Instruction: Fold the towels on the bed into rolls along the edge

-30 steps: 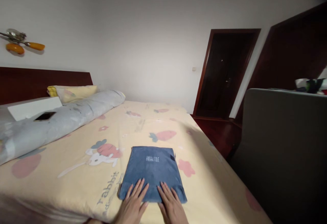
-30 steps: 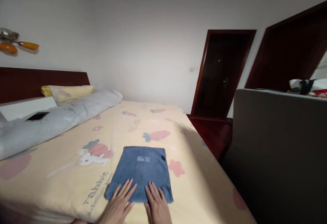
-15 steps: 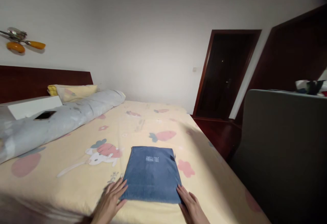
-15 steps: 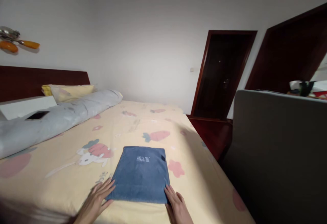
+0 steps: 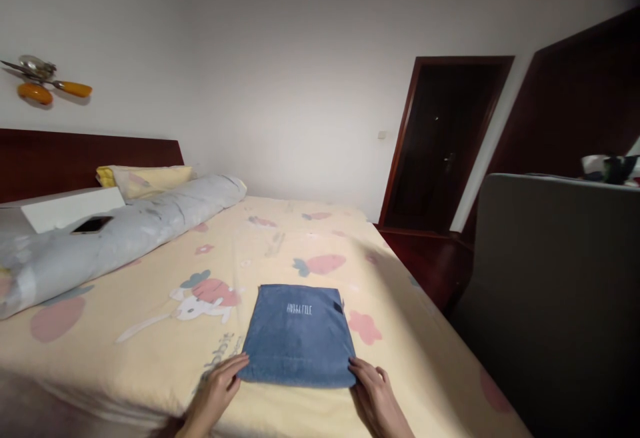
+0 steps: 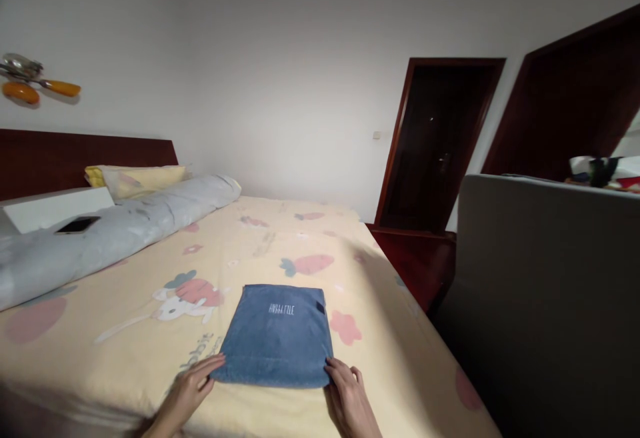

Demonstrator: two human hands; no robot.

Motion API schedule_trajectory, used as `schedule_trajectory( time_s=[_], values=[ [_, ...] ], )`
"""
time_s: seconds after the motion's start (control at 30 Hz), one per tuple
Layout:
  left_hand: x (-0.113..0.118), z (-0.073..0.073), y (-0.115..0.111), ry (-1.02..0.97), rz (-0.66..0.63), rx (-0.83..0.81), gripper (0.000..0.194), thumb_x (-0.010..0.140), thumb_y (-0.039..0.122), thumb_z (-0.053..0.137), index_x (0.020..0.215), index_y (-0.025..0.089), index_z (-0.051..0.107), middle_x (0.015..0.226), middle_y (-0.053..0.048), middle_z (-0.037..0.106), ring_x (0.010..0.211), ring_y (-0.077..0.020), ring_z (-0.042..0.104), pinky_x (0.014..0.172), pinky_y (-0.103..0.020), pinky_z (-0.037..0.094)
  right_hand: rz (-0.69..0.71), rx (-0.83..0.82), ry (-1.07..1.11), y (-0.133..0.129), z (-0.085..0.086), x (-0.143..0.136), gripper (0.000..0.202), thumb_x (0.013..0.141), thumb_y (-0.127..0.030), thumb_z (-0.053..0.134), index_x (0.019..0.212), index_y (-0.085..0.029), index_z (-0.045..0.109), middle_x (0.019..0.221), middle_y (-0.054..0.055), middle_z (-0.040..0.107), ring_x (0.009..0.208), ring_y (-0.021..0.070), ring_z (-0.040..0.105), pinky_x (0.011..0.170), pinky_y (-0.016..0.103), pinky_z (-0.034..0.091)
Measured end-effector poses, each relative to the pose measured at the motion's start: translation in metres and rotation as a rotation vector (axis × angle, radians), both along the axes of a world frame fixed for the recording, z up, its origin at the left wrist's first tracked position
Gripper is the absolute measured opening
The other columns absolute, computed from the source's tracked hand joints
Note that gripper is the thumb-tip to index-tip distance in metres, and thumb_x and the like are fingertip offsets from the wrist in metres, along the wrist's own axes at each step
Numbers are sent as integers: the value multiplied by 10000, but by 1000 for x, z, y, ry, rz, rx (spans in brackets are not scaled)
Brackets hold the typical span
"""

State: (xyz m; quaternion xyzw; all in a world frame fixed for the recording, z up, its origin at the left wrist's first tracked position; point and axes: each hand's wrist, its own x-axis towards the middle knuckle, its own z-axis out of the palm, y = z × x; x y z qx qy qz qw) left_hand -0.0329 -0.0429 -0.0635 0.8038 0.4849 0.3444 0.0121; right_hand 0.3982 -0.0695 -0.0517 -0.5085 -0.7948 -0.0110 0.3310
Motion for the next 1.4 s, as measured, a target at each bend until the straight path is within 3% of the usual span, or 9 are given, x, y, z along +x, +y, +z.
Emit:
schedule_trajectory(
  time_s=[0.23, 0.43, 0.57, 0.73, 0.97, 1.03, 1.1, 1.23, 1.4],
  values=[
    [-5, 23, -12, -223, 6, -170, 210, 806, 313, 579, 924, 274, 749, 967, -25, 776, 914, -182, 721, 860, -263, 573, -18, -213, 263, -20, 37, -6, 262, 958, -402, 434, 966, -262, 655, 885, 44, 699, 846, 208, 633, 805, 349, 491],
    [3, 29, -15, -468, 94, -336, 369, 769, 534, 568, 877, 210, 707, 829, -40, 752, 780, -198, 691, 721, -271, 566, -104, -255, 470, -19, 52, -8, 377, 928, -534, 421, 939, -241, 659, 880, 49, 692, 828, 211, 616, 755, 311, 499],
    [14, 24, -6, -414, 187, -343, 320, 812, 467, 471, 879, 214, 655, 655, 14, 660, 615, -164, 628, 597, -252, 510, -152, -203, 458, -4, 47, -18, 404, 939, -521, 368, 939, -226, 645, 827, 55, 679, 763, 211, 604, 691, 309, 486],
    [24, 15, 4, -188, 348, -216, 191, 802, 248, 458, 884, 240, 630, 642, 30, 626, 631, -148, 650, 624, -226, 492, -224, -131, 229, 12, 27, -23, 278, 927, -369, 399, 873, -213, 623, 750, 62, 634, 701, 207, 577, 658, 305, 441],
    [38, 4, -3, 55, 456, 54, 347, 806, 134, 434, 1048, 227, 664, 991, -70, 714, 956, -225, 675, 845, -344, 531, -403, 54, 62, 18, 10, -26, 215, 912, -230, 425, 949, -207, 636, 899, 104, 657, 807, 234, 598, 745, 365, 464],
    [54, 6, -8, 85, 411, 94, 419, 834, 122, 404, 1155, 241, 646, 1141, -69, 695, 1070, -221, 648, 925, -360, 518, -322, 100, 84, 13, 14, -41, 258, 918, -242, 434, 1080, -204, 631, 1058, 132, 669, 923, 257, 614, 824, 401, 489],
    [76, 8, -14, 129, 267, 108, 477, 879, 151, 397, 1314, 254, 564, 1316, -60, 628, 1205, -209, 585, 1007, -351, 486, -131, 107, 56, 6, 19, -62, 347, 929, -251, 436, 1245, -213, 576, 1225, 131, 645, 1090, 265, 602, 931, 418, 484],
    [119, 12, -24, 272, -12, 83, 644, 936, 235, 401, 1543, 265, 191, 1534, -35, 409, 1376, -199, 421, 1107, -363, 408, 179, 28, -111, -2, 22, -101, 520, 961, -255, 405, 1478, -267, 347, 1469, 81, 490, 1335, 240, 472, 1072, 419, 419],
    [118, 15, -27, 385, -8, 19, 719, 932, 239, 427, 1547, 308, 63, 1585, -11, 277, 1413, -207, 360, 1119, -397, 374, 156, -77, -196, 0, 11, -97, 546, 985, -285, 376, 1516, -293, 249, 1540, 52, 356, 1407, 239, 367, 1119, 438, 375]
  ],
)
